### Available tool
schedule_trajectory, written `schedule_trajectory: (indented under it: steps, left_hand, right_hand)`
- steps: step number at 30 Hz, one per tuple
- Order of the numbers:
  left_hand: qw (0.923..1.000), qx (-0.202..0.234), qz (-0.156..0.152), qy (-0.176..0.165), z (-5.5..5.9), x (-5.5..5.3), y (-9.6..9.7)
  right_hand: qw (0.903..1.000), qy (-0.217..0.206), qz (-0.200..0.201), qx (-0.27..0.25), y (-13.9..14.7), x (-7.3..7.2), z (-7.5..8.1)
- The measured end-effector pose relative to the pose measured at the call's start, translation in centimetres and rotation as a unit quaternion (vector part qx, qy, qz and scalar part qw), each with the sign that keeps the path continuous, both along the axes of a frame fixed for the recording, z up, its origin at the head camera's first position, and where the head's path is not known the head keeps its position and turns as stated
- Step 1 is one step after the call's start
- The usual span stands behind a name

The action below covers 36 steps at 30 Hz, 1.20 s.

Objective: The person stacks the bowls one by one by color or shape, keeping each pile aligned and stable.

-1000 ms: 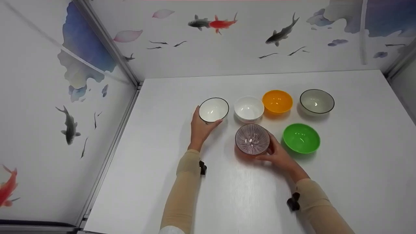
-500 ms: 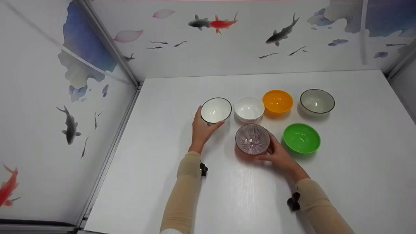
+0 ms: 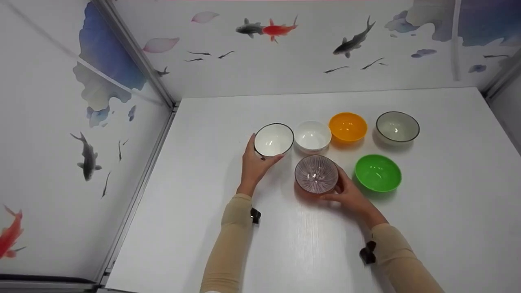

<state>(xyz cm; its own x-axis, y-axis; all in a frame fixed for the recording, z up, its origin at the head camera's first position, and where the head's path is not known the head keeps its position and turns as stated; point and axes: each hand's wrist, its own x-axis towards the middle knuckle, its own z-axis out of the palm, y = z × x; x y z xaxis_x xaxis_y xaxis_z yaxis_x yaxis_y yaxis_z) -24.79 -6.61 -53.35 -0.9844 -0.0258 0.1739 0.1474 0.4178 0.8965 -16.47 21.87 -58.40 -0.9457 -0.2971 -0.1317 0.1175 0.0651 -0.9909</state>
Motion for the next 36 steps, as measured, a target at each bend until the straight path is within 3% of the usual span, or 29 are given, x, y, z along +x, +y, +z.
schedule_trajectory:
  steps: [23, 36]
  left_hand:
    - [0.9993, 0.011, -0.034, 0.007, 0.9, 1.7, 1.0]
    - [0.9985, 0.014, -0.052, 0.01, 0.9, 2.8, 2.0]
  right_hand:
    - [1.0, 0.007, 0.001, 0.006, 0.0, 0.1, 0.2]
    - [1.0, 0.004, 0.0, 0.001, 0.0, 0.0, -0.1]
